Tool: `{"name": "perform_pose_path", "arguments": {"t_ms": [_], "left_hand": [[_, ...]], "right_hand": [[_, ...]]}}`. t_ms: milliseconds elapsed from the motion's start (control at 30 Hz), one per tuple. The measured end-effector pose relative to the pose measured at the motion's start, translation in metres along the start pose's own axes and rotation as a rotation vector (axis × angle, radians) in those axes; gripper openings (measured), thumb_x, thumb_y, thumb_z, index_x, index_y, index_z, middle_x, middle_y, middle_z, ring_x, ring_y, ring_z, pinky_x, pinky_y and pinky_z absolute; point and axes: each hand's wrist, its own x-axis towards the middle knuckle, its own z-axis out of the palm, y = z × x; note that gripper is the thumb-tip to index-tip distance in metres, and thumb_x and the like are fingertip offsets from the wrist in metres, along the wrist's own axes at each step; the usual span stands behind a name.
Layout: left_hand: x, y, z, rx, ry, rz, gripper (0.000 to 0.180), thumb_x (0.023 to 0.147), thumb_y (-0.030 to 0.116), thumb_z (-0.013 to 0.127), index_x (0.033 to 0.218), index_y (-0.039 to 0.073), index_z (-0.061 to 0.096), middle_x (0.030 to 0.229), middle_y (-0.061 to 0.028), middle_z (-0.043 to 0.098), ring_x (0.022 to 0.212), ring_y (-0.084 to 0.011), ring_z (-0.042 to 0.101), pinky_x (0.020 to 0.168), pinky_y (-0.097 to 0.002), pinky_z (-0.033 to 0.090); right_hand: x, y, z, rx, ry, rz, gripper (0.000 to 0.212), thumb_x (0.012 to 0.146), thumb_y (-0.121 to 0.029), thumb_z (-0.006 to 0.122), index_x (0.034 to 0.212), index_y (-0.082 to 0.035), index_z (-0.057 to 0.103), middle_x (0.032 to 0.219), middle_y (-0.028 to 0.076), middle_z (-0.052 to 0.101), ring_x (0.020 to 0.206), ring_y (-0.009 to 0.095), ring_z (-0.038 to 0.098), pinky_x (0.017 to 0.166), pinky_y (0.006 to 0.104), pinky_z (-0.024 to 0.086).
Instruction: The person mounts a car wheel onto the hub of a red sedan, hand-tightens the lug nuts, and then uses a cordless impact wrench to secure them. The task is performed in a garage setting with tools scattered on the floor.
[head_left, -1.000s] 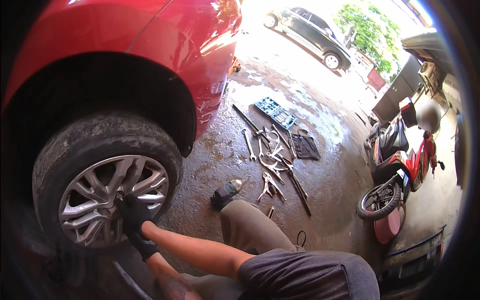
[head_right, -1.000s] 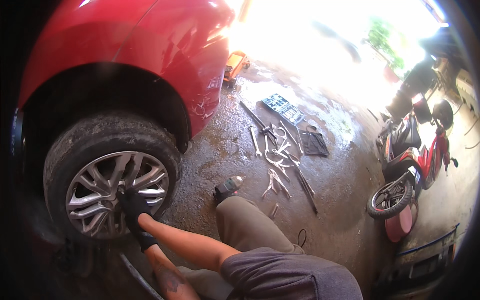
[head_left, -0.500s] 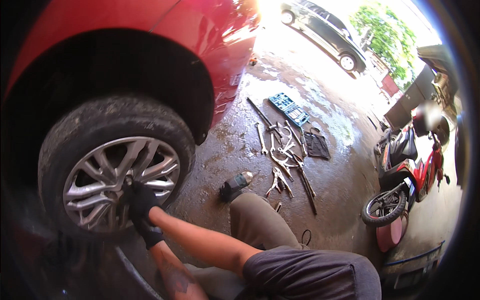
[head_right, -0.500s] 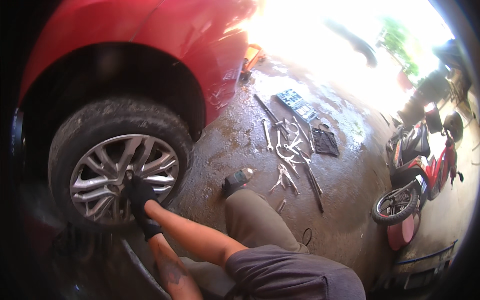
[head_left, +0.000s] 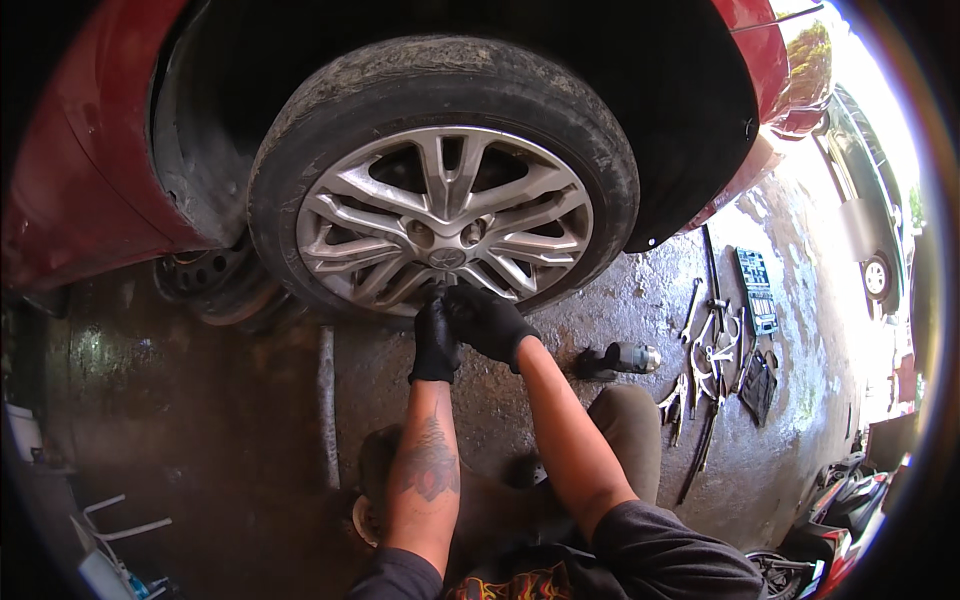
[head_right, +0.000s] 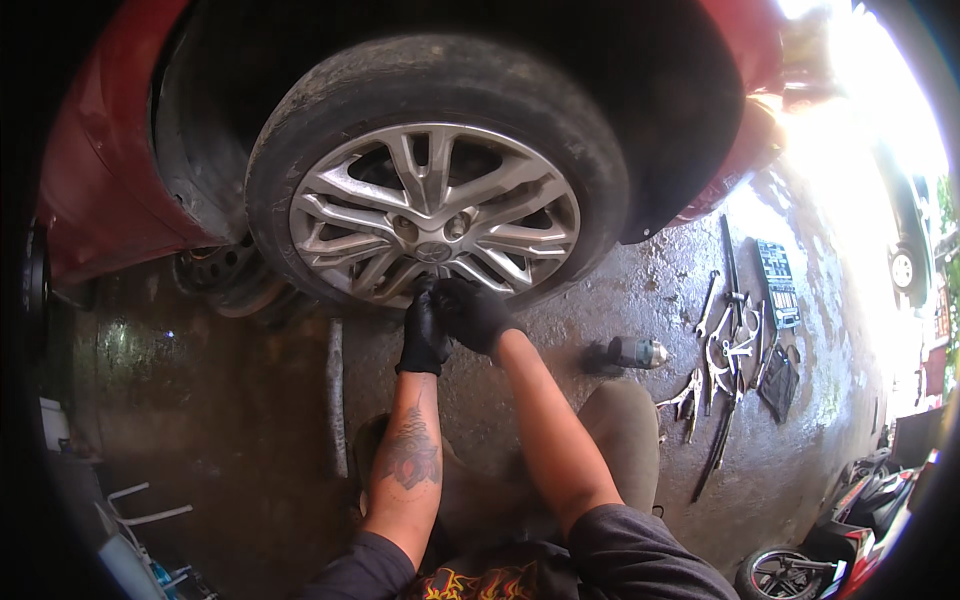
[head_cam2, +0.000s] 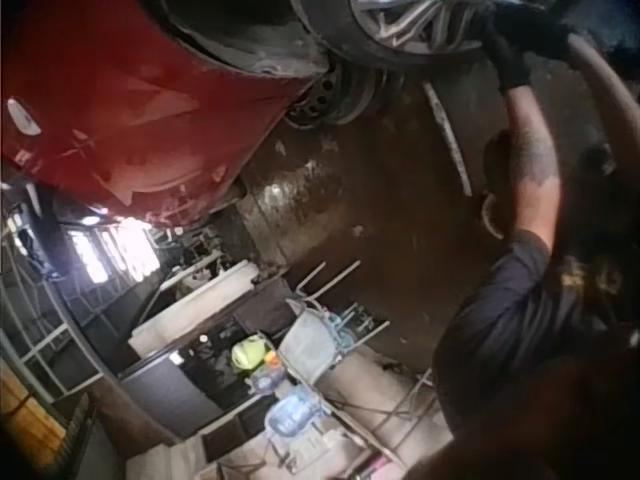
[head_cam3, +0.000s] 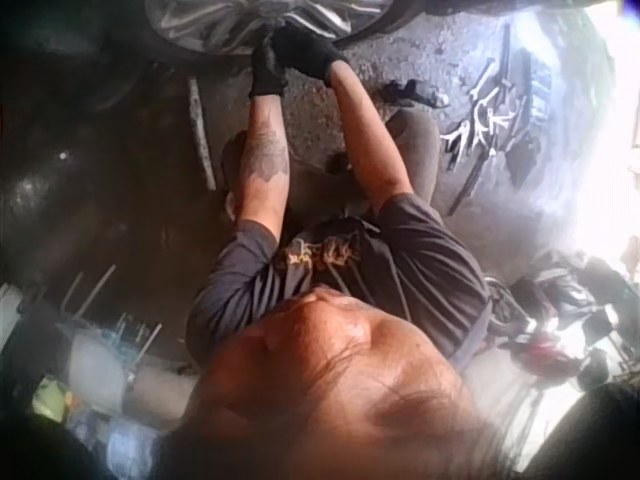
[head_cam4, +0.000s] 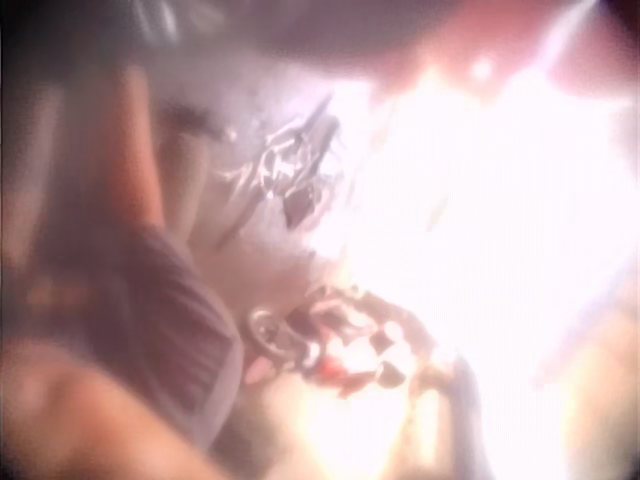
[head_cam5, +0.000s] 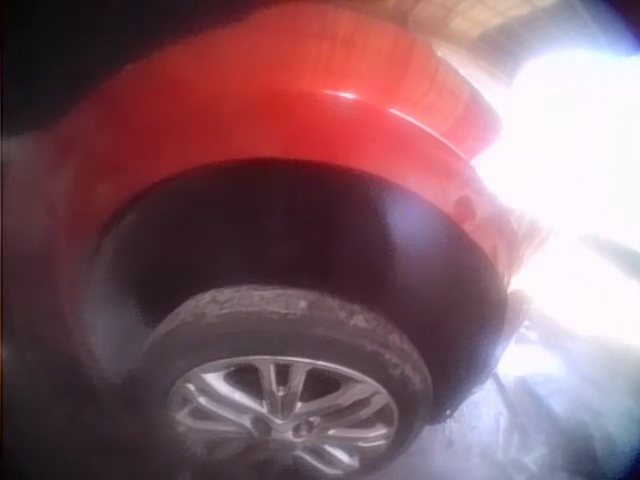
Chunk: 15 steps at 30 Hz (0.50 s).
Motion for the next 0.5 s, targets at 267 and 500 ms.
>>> {"name": "perform_pose_path", "arguments": {"t_ms": [267,500], "left_hand": [[0.004,-0.004,0.001,0.039,0.047,0.010,0.024,0.100,0.032,0.054,0.108,0.014,0.067,0.102,-0.0012,0.069,0.095,-0.0175,0.066,0.085,-0.0339,0.053],[-0.021,0.015,0.027,-0.209,-0.054,-0.079,0.019,0.100,0.033,0.054,0.095,0.018,0.066,0.086,-0.0012,0.068,0.082,-0.0193,0.067,0.076,-0.0366,0.055]], "right_hand": [[-0.001,0.013,0.010,-0.089,0.099,0.031,0.039,0.094,-0.029,0.066,0.127,-0.009,0.063,0.107,0.016,0.072,0.095,0.031,0.072,0.084,0.0379,0.056],[-0.010,0.007,-0.015,-0.144,-0.145,0.068,0.032,0.090,-0.025,0.071,0.117,-0.010,0.066,0.100,0.014,0.072,0.098,0.028,0.070,0.082,0.0364,0.056]]}}
